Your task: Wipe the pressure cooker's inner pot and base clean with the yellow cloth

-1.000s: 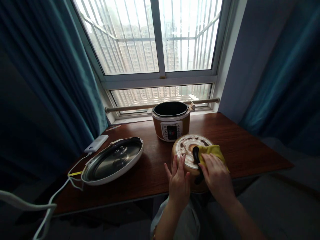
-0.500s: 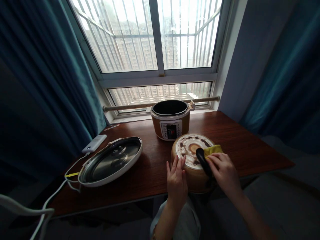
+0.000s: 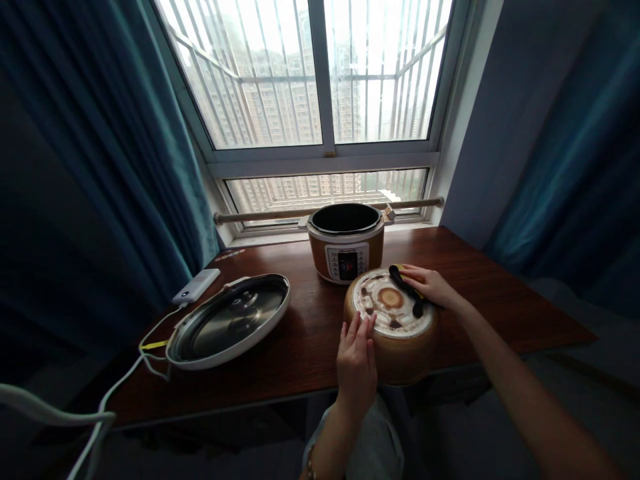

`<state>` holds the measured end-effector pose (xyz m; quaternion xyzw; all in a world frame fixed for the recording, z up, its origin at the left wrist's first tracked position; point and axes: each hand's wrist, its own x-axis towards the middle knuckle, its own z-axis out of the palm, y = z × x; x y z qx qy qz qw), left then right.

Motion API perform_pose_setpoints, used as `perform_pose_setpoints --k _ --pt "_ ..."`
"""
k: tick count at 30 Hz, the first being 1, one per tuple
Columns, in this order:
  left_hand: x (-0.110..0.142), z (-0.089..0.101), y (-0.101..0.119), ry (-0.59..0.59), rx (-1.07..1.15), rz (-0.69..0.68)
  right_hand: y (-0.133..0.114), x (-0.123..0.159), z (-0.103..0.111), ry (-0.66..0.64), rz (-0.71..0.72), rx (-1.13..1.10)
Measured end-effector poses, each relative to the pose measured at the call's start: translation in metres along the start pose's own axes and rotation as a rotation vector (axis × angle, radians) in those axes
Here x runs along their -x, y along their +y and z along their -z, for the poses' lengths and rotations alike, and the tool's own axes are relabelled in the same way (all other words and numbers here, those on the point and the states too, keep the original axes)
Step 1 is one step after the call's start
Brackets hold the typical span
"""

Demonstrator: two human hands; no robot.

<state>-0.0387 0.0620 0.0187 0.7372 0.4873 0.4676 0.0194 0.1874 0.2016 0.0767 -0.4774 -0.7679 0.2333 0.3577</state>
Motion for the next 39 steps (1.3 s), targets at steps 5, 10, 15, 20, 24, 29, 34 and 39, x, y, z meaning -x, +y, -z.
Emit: perform_pose_setpoints --k 5,10,15,20,24,29,34,39 --pt "0.000 0.000 0.001 0.006 -0.027 -0.003 -0.041 0.011 -0.011 -0.192 0.237 0.237" --pt "0.002 -0.003 -0.001 0.050 -0.097 -0.024 -0.085 0.052 -0.032 -0.257 0.357 0.296" --pt "0.002 -0.003 0.000 0.038 -0.120 -0.033 -0.079 0.069 -0.032 -0.171 0.280 0.383" --pt "0.001 0.000 0.002 0.006 -0.113 -0.027 -0.039 0.051 -0.014 -0.035 0.118 0.423" --pt "0.001 -0.001 0.002 0.023 -0.099 -0.022 -0.034 0.054 -0.012 -0.019 0.094 0.393" --pt "0.002 -0.005 0.000 0.045 -0.085 -0.031 -0.067 0.086 -0.018 -0.195 0.260 0.258" --pt "0.002 -0.004 -0.002 0.027 -0.006 -0.023 -0.073 0.094 -0.010 -0.364 0.455 0.129" --pt "0.002 -0.001 -0.002 0.013 0.066 0.026 -0.062 0.058 -0.001 -0.517 0.465 -0.070"
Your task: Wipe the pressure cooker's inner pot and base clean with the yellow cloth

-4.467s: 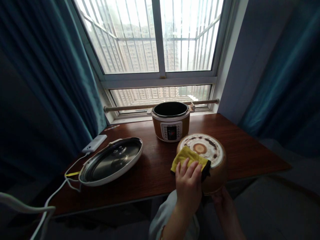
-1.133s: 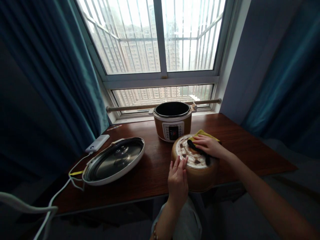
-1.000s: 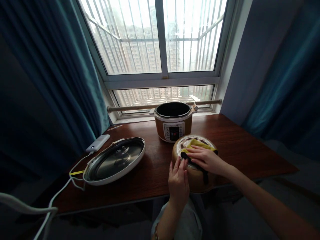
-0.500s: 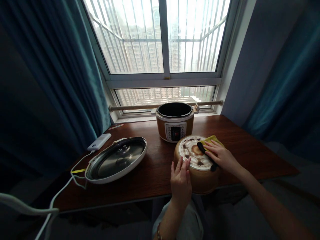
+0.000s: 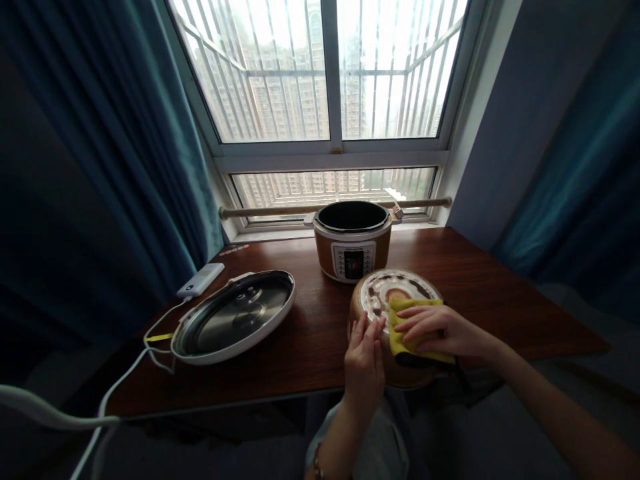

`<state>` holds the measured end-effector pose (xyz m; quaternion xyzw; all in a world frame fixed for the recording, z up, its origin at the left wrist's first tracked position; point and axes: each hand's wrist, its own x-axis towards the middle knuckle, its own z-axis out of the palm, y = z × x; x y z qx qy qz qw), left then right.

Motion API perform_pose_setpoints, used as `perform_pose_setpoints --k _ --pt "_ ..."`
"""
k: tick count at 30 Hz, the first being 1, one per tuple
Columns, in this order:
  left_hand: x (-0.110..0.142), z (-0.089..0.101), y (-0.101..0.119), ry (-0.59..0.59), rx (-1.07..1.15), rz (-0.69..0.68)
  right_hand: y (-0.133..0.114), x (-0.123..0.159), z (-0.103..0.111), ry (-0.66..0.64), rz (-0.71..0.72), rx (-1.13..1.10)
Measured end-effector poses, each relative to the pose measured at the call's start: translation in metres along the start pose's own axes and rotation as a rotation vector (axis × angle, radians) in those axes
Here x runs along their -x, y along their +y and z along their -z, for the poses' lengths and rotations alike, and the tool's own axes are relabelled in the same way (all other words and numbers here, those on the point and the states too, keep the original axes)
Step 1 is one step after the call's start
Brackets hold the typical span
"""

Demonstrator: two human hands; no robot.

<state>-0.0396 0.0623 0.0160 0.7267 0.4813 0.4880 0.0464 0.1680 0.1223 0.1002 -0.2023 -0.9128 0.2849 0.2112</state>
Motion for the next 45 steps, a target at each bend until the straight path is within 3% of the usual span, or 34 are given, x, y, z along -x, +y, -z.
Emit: perform_pose_setpoints --k 3,6,11,15,21,25,27,28,32,36,40,42,45 --pt "0.000 0.001 0.001 0.009 0.004 0.034 0.025 -0.022 0.015 -0.023 -0.009 -0.070" --pt "-0.001 0.001 0.001 0.013 0.016 0.037 0.059 -0.046 0.026 0.094 -0.065 -0.074" --pt "0.000 -0.002 0.000 0.005 -0.023 0.044 0.112 -0.067 0.039 0.283 -0.352 -0.301" --pt "0.000 -0.004 0.003 0.029 -0.134 0.004 0.129 -0.055 0.039 0.392 -0.568 -0.662" --pt "-0.001 -0.005 0.010 0.080 -0.238 -0.033 0.130 -0.012 0.022 0.519 -0.625 -0.890" --pt "-0.001 -0.005 0.010 0.079 -0.245 -0.034 0.115 0.011 0.008 0.792 -0.641 -0.765" --pt "-0.002 -0.006 0.009 0.082 -0.240 -0.033 0.095 0.019 -0.001 0.908 -0.593 -0.550" --pt "-0.001 -0.006 0.009 0.084 -0.235 -0.032 0.083 0.022 -0.007 0.906 -0.540 -0.413" --pt "0.000 -0.007 0.009 0.092 -0.191 -0.019 0.024 0.029 -0.038 0.773 -0.354 0.082" --pt "-0.001 -0.001 0.009 0.027 -0.102 0.026 -0.019 0.025 -0.070 0.659 -0.232 0.294" --pt "-0.008 0.016 0.011 -0.101 0.062 0.163 -0.038 0.016 -0.082 0.471 -0.069 0.300" --pt "-0.012 0.024 0.016 -0.086 0.091 0.194 -0.044 0.013 -0.078 0.402 -0.012 0.240" --pt "-0.015 0.028 0.033 -0.012 -0.006 0.059 -0.048 0.013 -0.061 0.381 -0.035 0.035"
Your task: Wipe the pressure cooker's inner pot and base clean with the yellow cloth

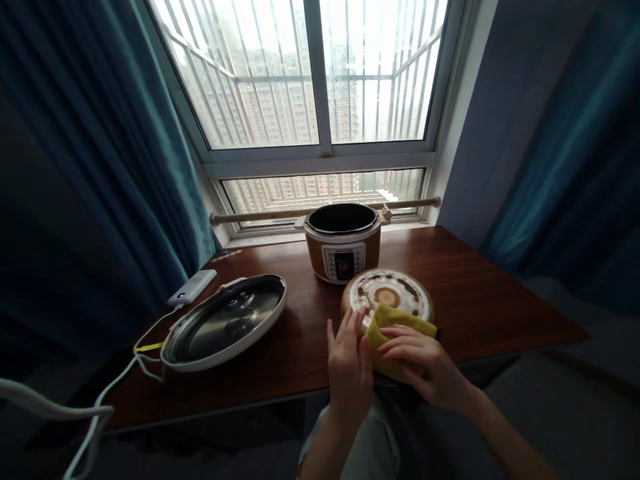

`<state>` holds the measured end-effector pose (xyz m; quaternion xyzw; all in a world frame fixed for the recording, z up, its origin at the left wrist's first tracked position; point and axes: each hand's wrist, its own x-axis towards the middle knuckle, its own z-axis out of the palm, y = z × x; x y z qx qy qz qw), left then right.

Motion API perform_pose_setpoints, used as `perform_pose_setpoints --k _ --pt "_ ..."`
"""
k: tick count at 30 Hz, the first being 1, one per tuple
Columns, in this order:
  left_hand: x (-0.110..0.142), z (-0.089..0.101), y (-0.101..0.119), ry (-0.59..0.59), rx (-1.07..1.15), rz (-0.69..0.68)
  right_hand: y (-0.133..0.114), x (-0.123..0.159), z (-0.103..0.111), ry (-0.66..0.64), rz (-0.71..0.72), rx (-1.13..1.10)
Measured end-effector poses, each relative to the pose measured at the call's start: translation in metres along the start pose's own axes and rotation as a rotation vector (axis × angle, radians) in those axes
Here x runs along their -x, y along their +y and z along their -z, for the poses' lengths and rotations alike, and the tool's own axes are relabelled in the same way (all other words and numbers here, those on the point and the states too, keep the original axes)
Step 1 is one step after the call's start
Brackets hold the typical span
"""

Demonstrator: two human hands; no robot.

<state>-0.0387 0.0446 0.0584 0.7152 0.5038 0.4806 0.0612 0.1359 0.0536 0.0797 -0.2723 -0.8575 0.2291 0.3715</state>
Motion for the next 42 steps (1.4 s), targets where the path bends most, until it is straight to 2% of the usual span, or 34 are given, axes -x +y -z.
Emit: perform_pose_setpoints --k 2,4,6,8,9,11,14,18,22,26,29,32,36,42 --pt "0.000 -0.005 0.016 -0.031 -0.081 -0.136 0.007 -0.005 0.015 0.079 -0.128 -0.145" --pt "0.000 -0.016 0.032 -0.113 -0.158 -0.210 0.026 -0.012 0.030 0.304 -0.277 -0.212" --pt "-0.001 -0.030 0.044 -0.158 -0.249 -0.214 0.056 -0.020 0.040 0.606 -0.399 -0.156" --pt "-0.001 -0.043 0.049 -0.159 -0.321 -0.204 0.092 -0.027 0.045 0.733 -0.507 -0.040" --pt "-0.001 -0.047 0.050 -0.151 -0.339 -0.200 0.109 -0.029 0.045 0.741 -0.567 -0.004" --pt "-0.001 -0.052 0.047 -0.136 -0.346 -0.200 0.137 -0.030 0.042 0.668 -0.651 -0.054" --pt "-0.004 -0.046 0.038 -0.146 -0.327 -0.225 0.158 -0.027 0.035 0.561 -0.658 -0.168" --pt "-0.011 -0.029 0.017 -0.165 -0.295 -0.205 0.159 -0.024 0.032 0.514 -0.619 -0.236" --pt "-0.025 -0.017 -0.014 -0.145 -0.214 -0.031 0.157 -0.024 0.035 0.497 -0.623 -0.252" --pt "-0.049 -0.017 -0.050 -0.154 -0.007 0.094 0.163 -0.022 0.036 0.472 -0.616 -0.242" --pt "-0.079 -0.022 -0.077 -0.264 0.114 0.210 0.167 -0.021 0.035 0.487 -0.631 -0.194" --pt "-0.114 -0.029 -0.096 -0.378 0.092 0.278 0.167 -0.020 0.035 0.498 -0.630 -0.163" --pt "-0.150 -0.042 -0.095 -0.431 -0.022 0.262 0.164 -0.021 0.036 0.492 -0.623 -0.149" --pt "-0.176 -0.071 -0.064 -0.586 -0.101 0.125 0.163 -0.022 0.037 0.479 -0.621 -0.136"
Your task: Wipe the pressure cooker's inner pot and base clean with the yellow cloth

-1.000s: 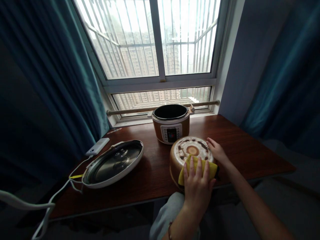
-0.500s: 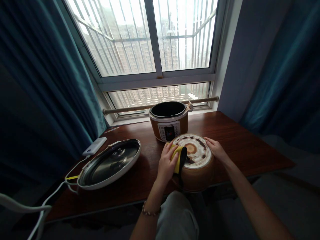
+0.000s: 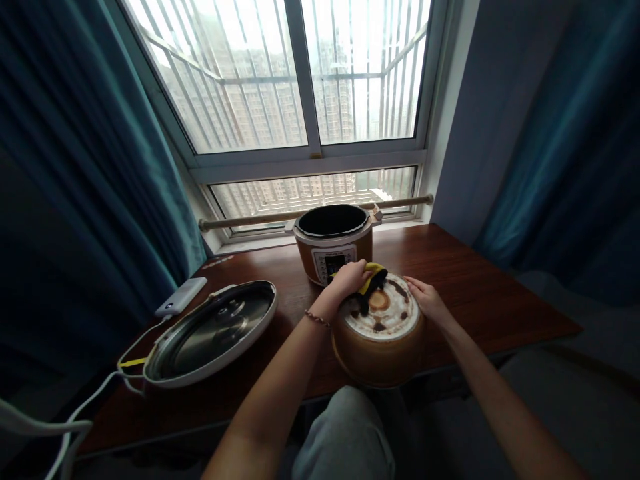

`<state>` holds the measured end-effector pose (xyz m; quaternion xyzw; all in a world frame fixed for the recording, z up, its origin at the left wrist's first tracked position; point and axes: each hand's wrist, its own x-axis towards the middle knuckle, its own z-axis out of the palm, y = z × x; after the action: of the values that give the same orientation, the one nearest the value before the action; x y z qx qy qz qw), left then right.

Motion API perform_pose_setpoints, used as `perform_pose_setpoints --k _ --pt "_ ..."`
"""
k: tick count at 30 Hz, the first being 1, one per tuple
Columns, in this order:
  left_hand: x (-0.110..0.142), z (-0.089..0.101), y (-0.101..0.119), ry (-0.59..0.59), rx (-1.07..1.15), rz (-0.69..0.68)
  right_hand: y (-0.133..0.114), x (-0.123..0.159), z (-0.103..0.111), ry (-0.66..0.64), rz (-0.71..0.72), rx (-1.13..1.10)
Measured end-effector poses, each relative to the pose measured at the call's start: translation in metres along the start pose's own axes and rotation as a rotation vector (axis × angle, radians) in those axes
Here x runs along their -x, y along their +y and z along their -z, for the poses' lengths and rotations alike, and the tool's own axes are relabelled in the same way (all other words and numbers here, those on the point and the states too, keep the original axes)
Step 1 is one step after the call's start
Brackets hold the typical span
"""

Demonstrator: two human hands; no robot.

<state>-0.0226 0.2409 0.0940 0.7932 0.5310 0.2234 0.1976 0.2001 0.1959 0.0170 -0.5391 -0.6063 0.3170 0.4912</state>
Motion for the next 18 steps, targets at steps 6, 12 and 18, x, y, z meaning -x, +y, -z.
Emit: perform_pose_setpoints --k 6,12,18 --pt "-0.020 -0.001 -0.001 -0.103 0.017 0.010 0.004 -0.001 -0.001 0.018 -0.019 -0.035" --pt "-0.013 0.007 -0.027 -0.112 0.135 0.198 0.001 -0.001 -0.008 0.000 -0.045 -0.112" --pt "0.007 0.005 -0.048 0.016 0.363 0.335 -0.007 0.000 -0.016 -0.015 -0.036 -0.156"
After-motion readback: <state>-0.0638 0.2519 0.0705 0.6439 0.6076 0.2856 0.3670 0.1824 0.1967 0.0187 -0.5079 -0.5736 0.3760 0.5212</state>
